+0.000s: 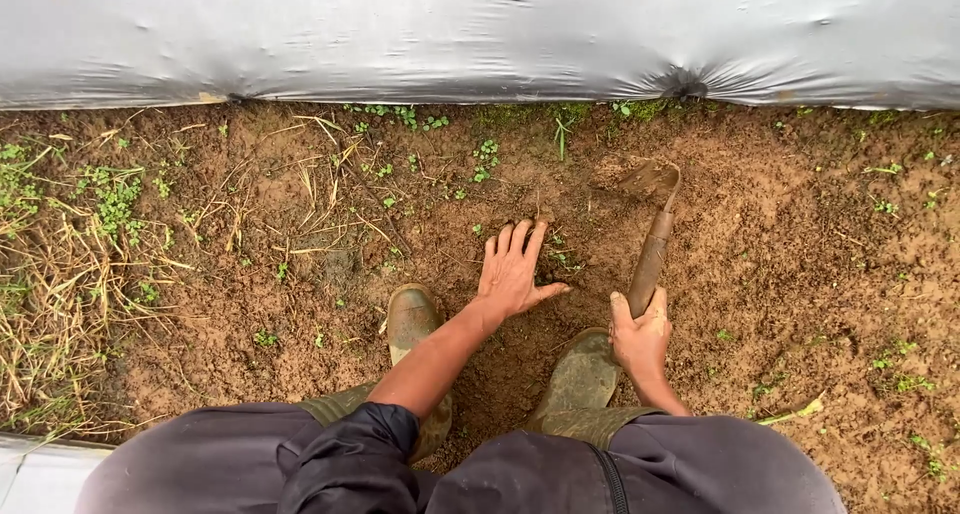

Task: The person uses a hoe to remove weeds from the soil between rows of plastic mulch in a garden. They repeatedly strike the ground to loosen the weeds and pull them out by hand, discarding the debris to the side.

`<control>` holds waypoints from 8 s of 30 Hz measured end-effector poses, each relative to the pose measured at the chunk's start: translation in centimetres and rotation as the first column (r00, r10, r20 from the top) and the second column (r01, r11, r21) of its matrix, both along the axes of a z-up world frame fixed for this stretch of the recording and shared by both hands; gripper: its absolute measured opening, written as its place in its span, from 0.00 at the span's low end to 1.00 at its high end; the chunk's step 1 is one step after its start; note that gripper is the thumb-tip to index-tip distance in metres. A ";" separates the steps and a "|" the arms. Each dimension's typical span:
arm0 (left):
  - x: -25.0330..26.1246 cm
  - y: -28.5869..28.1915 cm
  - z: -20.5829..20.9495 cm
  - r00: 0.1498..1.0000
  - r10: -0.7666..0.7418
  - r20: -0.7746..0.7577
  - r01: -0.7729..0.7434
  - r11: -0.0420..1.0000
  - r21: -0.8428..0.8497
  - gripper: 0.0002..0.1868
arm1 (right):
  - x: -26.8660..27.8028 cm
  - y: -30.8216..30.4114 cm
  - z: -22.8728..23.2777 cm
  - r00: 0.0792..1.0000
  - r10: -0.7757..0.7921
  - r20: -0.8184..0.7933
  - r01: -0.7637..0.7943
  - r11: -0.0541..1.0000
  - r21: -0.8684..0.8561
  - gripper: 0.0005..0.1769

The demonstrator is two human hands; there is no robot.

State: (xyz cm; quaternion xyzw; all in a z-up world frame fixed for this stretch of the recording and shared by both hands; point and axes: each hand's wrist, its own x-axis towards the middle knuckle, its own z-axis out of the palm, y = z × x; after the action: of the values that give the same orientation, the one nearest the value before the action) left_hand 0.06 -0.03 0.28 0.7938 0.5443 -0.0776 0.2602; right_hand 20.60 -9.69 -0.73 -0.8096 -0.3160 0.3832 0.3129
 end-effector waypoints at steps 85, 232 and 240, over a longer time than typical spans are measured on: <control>-0.4 13.7 -8.0 0.997 0.048 0.062 -0.065 0.950 0.307 0.23 | 0.6 -0.2 -1.2 0.990 0.111 -0.088 -0.122 0.985 -0.123 0.18; -22.2 -5.1 -4.9 0.642 0.765 0.050 -0.759 0.626 0.178 0.45 | -30.9 5.8 1.1 0.875 0.483 0.016 -0.483 0.876 -0.015 0.15; -22.3 -6.8 -5.9 0.607 0.792 0.065 -0.785 0.584 0.206 0.48 | -31.5 -4.4 -1.4 0.809 0.587 -0.030 -0.582 0.795 -0.172 0.30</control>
State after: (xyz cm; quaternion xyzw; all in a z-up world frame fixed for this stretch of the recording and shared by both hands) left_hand -22.24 -6.80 -5.65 0.4916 0.8489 0.0911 0.1717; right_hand -10.86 -14.13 -2.13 -0.7012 -0.5199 0.4767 0.1041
